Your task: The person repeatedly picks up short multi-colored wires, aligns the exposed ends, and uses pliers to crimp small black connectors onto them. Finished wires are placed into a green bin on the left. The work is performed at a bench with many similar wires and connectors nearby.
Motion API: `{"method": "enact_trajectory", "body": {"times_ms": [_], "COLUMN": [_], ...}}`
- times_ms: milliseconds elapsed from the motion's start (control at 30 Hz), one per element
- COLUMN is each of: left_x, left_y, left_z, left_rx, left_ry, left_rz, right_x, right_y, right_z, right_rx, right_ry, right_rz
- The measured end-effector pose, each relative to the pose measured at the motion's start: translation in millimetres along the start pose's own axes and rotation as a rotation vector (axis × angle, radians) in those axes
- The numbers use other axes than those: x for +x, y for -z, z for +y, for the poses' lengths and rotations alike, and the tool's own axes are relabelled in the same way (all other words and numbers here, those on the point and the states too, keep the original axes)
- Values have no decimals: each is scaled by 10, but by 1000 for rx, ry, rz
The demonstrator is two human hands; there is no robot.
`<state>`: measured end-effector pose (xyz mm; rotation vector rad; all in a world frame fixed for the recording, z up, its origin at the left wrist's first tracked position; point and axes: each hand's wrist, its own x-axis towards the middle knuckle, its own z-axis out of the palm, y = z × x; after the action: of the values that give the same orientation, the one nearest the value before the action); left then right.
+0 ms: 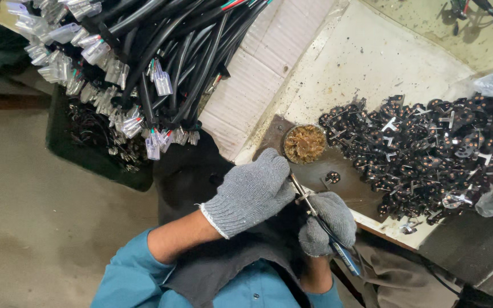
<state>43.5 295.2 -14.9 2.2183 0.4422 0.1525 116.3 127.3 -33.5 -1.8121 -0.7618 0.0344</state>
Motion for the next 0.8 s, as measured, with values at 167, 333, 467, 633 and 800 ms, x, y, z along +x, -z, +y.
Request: {"method": "enact_trajectory", "body": {"times_ms": [167, 333, 467, 633, 800], "left_x": [8, 13, 18, 24, 39], "left_y": [17, 52, 70, 81, 63], "left_z": [9, 5, 4, 18, 22], "left_rx": [-19, -16, -34, -49, -27], "left_ry": [0, 2, 15, 12, 15], "left_rz": [4, -35, -66, -43, -37], "right_x": [-32, -117, -146, -102, -170], "right_y": [29, 38, 33, 35, 60], "right_z": [-26, 97, 157, 111, 207], "right_rx": [-55, 44, -82, -20, -31], "right_ry": [-55, -27, 63, 64, 60], "right_rz": [-15, 70, 44, 62, 29]}}
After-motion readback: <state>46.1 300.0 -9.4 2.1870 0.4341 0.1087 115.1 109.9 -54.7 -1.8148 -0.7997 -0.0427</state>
